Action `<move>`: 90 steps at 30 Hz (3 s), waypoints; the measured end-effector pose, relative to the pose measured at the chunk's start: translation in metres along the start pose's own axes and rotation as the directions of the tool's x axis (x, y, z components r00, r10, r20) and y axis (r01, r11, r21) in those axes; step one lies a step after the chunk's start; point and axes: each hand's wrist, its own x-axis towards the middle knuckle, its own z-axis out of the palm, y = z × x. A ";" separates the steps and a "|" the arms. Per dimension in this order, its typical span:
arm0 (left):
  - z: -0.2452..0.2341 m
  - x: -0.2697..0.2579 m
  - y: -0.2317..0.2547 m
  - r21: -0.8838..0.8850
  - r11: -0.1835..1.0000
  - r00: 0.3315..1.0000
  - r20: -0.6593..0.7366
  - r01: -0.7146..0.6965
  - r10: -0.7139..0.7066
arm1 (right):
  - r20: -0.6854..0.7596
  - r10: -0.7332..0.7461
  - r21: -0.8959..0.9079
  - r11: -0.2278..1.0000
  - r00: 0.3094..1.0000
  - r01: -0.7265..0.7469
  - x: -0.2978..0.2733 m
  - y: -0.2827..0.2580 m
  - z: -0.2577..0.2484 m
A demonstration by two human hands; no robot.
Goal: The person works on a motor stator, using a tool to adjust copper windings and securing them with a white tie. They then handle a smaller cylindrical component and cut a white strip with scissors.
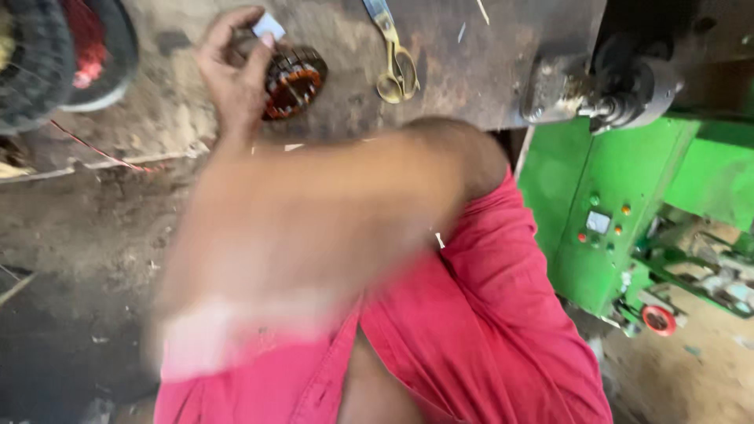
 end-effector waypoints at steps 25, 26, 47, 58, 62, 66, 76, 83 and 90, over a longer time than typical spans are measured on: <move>0.015 -0.044 0.001 0.370 0.926 0.997 0.018 -0.071 0.069 | -0.713 0.536 0.525 0.835 0.452 -0.162 -0.070 0.178 0.156; 0.014 -0.043 -0.001 0.352 0.934 0.998 0.000 -0.060 0.064 | -0.718 0.533 0.525 0.837 0.448 -0.155 -0.066 0.182 0.159; 0.010 -0.045 0.009 0.508 0.856 0.988 -0.059 -0.092 0.141 | -0.735 0.591 0.532 0.807 0.332 -0.258 -0.089 0.172 0.162; 0.006 -0.041 0.003 0.461 0.883 0.991 -0.059 -0.083 0.123 | -0.572 0.538 0.398 0.842 0.619 -0.364 -0.071 0.193 0.139; 0.009 -0.044 0.009 0.480 0.874 0.995 -0.018 -0.074 0.094 | -0.438 0.558 0.423 0.820 0.705 -0.386 -0.071 0.198 0.138; 0.020 -0.065 0.012 0.549 0.786 0.957 0.108 -0.284 0.270 | -0.484 0.548 0.539 0.801 0.682 -0.261 -0.098 0.194 0.154; 0.024 -0.073 0.001 0.583 0.602 0.837 0.349 -0.545 0.420 | -0.493 0.598 0.672 0.723 0.632 -0.160 -0.146 0.195 0.182; 0.026 -0.077 -0.003 0.598 0.589 0.839 0.394 -0.544 0.375 | -0.483 0.618 0.704 0.696 0.620 -0.145 -0.158 0.198 0.188; 0.028 -0.064 0.002 0.638 0.615 0.885 0.364 -0.464 0.290 | -0.507 0.656 0.736 0.667 0.559 -0.115 -0.145 0.205 0.184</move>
